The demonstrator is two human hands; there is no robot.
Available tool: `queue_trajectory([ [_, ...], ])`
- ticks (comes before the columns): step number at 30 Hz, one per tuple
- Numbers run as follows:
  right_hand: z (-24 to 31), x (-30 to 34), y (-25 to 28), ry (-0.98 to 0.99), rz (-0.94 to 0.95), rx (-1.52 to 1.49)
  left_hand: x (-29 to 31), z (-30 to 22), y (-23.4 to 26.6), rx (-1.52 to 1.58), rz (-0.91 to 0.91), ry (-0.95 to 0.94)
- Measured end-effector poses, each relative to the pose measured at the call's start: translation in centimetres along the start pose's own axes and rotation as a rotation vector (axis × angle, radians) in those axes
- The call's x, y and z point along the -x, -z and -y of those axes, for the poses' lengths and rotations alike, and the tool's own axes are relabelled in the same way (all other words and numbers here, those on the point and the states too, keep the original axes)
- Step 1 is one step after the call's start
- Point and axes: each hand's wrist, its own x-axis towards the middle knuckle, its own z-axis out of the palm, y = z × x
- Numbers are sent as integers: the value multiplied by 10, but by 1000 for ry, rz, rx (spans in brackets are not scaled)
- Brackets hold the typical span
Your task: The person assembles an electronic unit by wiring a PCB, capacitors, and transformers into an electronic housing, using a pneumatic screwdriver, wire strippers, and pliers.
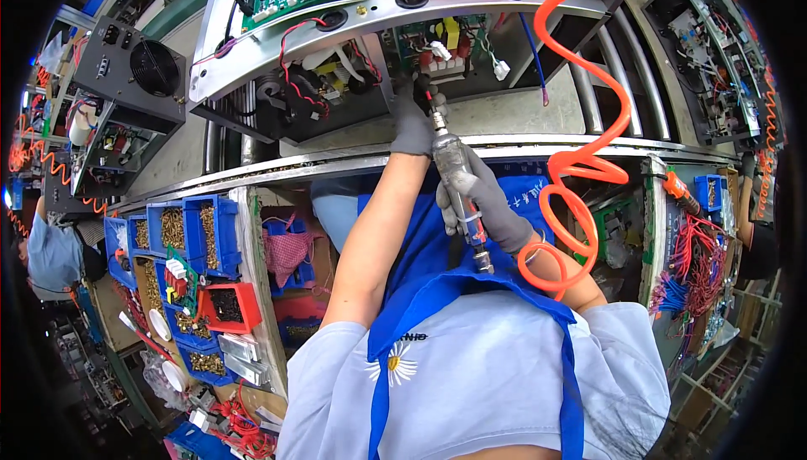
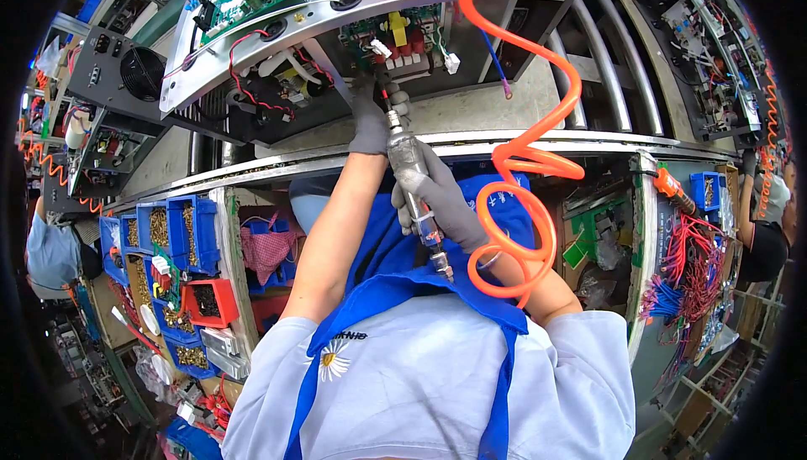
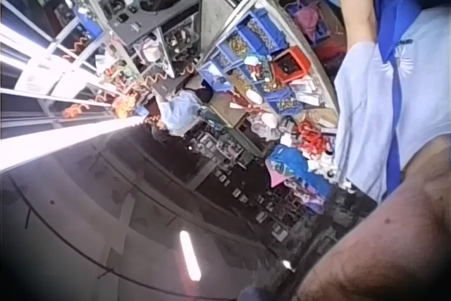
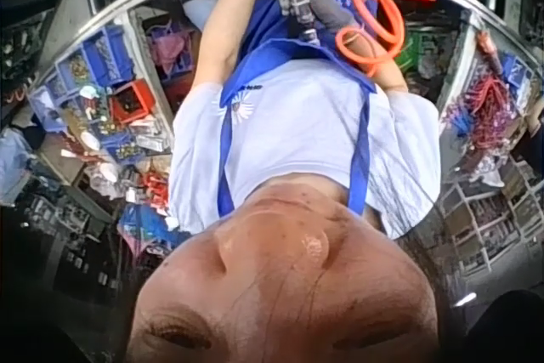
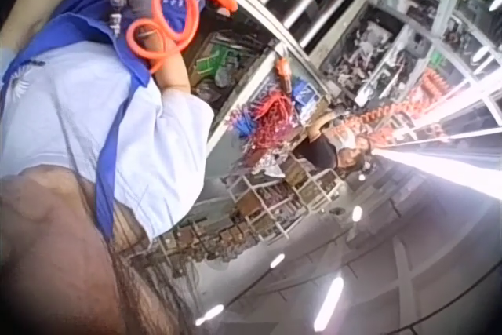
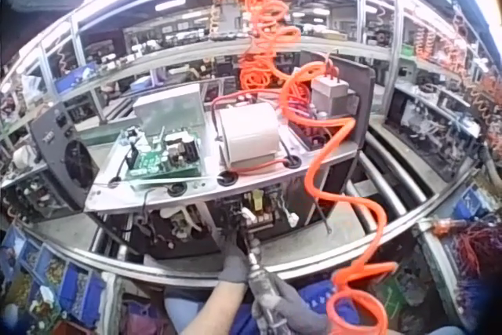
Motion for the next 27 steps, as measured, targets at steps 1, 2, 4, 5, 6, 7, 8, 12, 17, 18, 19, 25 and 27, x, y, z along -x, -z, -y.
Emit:
queue_trajectory([
  [1,0,0,1,2,-5,2,2,0,-3,-17,-22,8],
  [2,-1,-1,2,-2,-9,28,2,-1,-4,-16,-19,12],
  [4,-2,-1,1,-3,-13,56,1,-3,-3,68,-16,72],
  [5,-1,-2,0,-18,-22,55,0,-4,-3,69,-14,73],
  [6,-1,-3,-1,-34,-29,54,-1,-5,-1,76,-3,92],
  [7,-1,-3,-2,-34,-26,57,-2,-6,0,84,8,111],
  [8,0,-3,-3,-28,-20,58,-4,-6,0,86,9,107],
  [12,3,0,-7,-15,-34,95,-4,-11,4,88,56,130],
  [17,19,19,5,-91,1,89,33,-3,-6,132,59,8],
  [18,25,27,11,-106,50,64,40,-4,1,72,96,16],
  [19,30,35,18,-128,97,44,42,-4,9,19,129,26],
  [25,57,74,34,-203,97,46,56,-12,24,-78,205,67],
  [27,62,81,36,-188,92,52,56,-15,21,-117,185,99],
])
